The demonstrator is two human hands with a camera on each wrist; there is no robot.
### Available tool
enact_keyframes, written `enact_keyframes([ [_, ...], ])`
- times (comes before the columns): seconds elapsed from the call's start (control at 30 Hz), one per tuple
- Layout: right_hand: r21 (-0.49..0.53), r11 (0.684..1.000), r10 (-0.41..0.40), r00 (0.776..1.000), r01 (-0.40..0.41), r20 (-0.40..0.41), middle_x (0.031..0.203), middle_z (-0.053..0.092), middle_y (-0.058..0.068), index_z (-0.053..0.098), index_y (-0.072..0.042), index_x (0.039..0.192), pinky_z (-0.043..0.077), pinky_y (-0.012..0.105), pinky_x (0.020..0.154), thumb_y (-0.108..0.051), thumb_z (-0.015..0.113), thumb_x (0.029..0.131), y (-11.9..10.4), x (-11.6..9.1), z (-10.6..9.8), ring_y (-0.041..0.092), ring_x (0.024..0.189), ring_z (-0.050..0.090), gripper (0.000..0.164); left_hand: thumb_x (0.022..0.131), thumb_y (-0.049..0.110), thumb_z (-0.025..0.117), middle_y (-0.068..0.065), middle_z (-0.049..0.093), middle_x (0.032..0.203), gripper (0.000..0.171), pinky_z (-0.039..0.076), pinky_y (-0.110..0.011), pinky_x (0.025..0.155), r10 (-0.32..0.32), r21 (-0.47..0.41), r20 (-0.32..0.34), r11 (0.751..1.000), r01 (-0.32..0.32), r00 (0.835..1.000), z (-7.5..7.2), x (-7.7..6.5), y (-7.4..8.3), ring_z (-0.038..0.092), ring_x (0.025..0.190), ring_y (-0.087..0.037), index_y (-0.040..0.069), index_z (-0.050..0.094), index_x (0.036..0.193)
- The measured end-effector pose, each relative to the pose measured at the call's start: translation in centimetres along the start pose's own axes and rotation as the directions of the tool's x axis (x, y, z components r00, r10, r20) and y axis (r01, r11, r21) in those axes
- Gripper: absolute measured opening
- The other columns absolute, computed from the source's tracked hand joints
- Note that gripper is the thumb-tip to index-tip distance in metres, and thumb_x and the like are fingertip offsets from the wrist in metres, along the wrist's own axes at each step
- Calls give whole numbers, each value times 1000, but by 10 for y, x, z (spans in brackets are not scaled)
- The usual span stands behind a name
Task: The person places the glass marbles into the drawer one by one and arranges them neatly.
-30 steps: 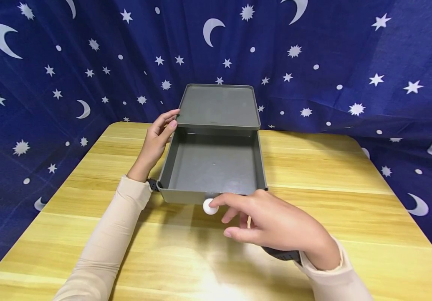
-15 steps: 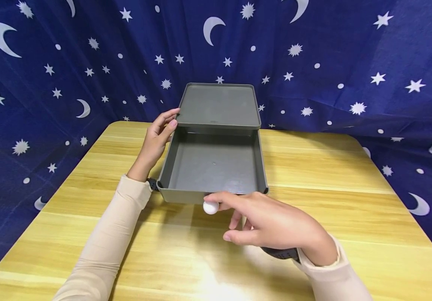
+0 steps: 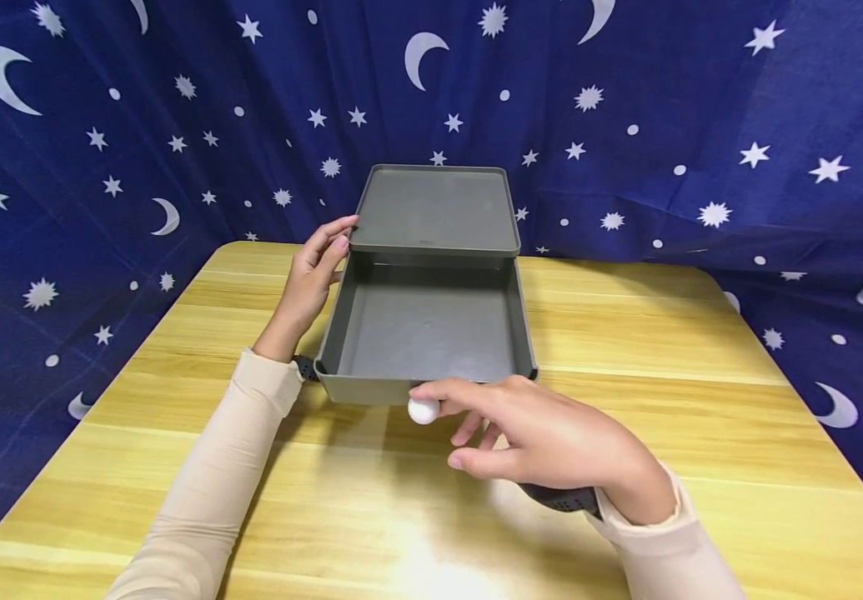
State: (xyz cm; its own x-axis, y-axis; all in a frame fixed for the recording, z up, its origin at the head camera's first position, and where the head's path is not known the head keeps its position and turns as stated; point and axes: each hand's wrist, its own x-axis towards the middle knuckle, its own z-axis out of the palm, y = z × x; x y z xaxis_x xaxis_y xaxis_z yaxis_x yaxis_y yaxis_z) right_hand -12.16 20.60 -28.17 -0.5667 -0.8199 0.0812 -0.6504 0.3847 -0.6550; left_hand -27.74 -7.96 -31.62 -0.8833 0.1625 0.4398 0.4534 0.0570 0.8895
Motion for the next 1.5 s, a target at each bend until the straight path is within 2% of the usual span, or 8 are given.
enact_keyframes([
  [0.3,-25,998,-67,997,66,-32,113,67,-6,46,-16,145,55,24,71,-11,62,99,4,5,-2,5,93,66,50,105,16,47,-19,52,137,39,51,-42,88,-5,-5,-8,1000,5,1000,-1,-1,0,53,112,-17,2,52,141],
  [0.53,-36,999,13,992,-17,-128,113,69,-8,54,-20,139,55,27,68,-11,65,97,9,12,-3,5,91,67,44,106,17,46,-18,50,141,39,50,-49,92,-5,-13,-12,1000,5,1000,-1,-1,-1,52,120,-22,2,52,141],
  [0.67,-62,998,7,975,-22,-223,111,71,-8,60,-20,134,55,28,70,-7,68,94,14,18,-1,5,90,67,43,106,16,46,-19,50,142,39,49,-53,93,3,-21,-10,1000,-4,1000,-1,-1,-2,53,121,-26,1,52,141],
  [0.77,-83,996,-19,957,-5,-290,104,73,-7,63,-17,129,55,26,69,-3,71,91,17,21,2,4,82,67,41,106,16,45,-18,50,143,38,49,-52,93,10,-22,-7,1000,-10,1000,-1,0,-2,53,123,-27,1,52,141],
  [0.97,-107,994,-48,902,2,-429,87,74,-9,70,-15,117,51,21,59,1,74,86,21,30,8,2,64,62,35,107,16,44,-18,50,144,38,50,-53,93,10,-24,-5,1000,-10,1000,0,1,-1,53,125,-31,0,52,141],
  [1.0,-108,994,-51,895,3,-444,86,73,-10,71,-15,116,50,21,58,1,74,86,22,31,9,2,63,62,34,107,17,44,-16,50,144,38,50,-54,93,17,-26,-7,1000,-17,1000,0,3,-6,53,125,-30,2,53,141],
  [1.2,-106,994,-56,869,4,-491,85,73,-10,72,-16,113,49,20,56,1,74,86,26,34,11,3,61,61,32,107,26,45,-8,54,141,38,49,-58,91,52,-38,-22,998,-53,998,-2,13,-36,56,123,-24,11,57,140],
  [1.5,-90,996,-62,854,18,-516,87,74,-8,73,-15,114,51,20,58,3,74,85,35,39,10,4,62,64,34,107,25,45,-9,53,142,38,49,-58,91,45,-45,-26,998,-46,999,-2,13,-36,56,123,-26,10,56,140],
])
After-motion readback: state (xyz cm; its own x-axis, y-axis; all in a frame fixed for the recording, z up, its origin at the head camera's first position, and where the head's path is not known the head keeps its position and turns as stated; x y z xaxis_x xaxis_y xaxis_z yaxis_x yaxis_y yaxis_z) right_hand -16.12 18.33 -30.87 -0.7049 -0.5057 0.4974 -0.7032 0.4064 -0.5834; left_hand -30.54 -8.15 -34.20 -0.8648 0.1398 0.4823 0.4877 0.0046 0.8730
